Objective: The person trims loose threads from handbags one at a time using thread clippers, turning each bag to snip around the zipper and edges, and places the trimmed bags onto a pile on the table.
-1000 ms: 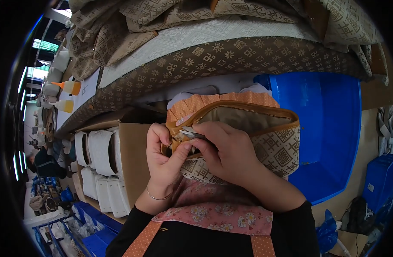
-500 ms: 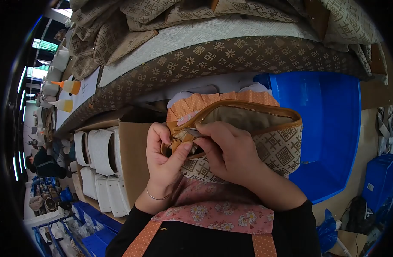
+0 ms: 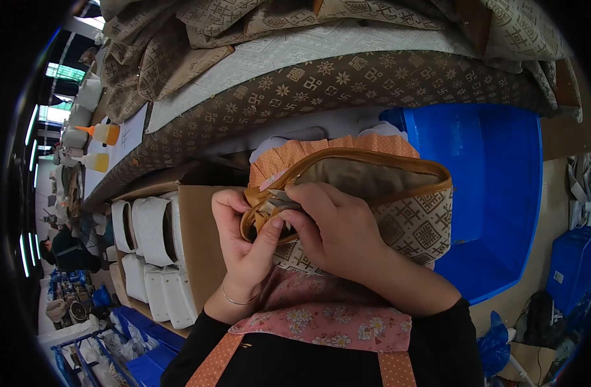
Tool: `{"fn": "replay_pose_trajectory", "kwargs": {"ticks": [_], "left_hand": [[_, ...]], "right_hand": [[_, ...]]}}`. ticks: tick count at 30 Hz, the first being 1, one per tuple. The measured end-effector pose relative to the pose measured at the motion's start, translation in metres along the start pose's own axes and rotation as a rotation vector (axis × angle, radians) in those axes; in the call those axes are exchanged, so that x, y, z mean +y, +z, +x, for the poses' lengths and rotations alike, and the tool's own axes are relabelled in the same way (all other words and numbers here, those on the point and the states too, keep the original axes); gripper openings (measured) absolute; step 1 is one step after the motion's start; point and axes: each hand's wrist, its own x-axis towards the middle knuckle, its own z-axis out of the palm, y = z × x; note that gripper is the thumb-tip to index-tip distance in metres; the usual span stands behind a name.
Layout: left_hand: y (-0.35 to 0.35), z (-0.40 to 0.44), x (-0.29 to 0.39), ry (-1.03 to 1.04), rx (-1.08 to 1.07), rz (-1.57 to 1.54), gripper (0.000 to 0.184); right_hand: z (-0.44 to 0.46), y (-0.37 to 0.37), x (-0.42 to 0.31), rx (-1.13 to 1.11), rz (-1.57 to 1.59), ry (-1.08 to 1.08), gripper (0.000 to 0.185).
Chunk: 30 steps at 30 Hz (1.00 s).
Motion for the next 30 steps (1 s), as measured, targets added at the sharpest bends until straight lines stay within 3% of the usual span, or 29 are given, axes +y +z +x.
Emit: {"fn": "replay_pose_trajectory", "kwargs": {"ticks": [12,18,20,24,27,30], "left_hand": [[-0.007,-0.006,-0.005,0.171,-0.035,0.341,0.032],[-0.002,-0.007,-0.004,0.211,-0.002,0.304,0.034],[0.005,-0.004,0.002,0.180,0.004,0.101,0.038],[0.002,-0.005,0.005,0.098,-0.016,0.032,0.042],[-0.001,-0.007,0.002,0.098,-0.034,0.112,0.040],[-0.002,-0.011,0.004,-0.019,0.030,-0.065,0.030]], "right_hand": [[-0.001,0.000,-0.010,-0.073,0.030,0.067,0.024],[-0.004,0.001,-0.007,-0.086,0.062,0.076,0.022],[-0.005,0.003,-0.005,-0.044,0.103,0.054,0.024],[-0.005,-0.004,-0.012,-0.069,0.129,0.103,0.025],[-0.005,-0.006,-0.014,-0.060,0.082,0.057,0.027],[-0.004,-0.008,-0.019,-0.107,0.108,0.095,0.026]]}}
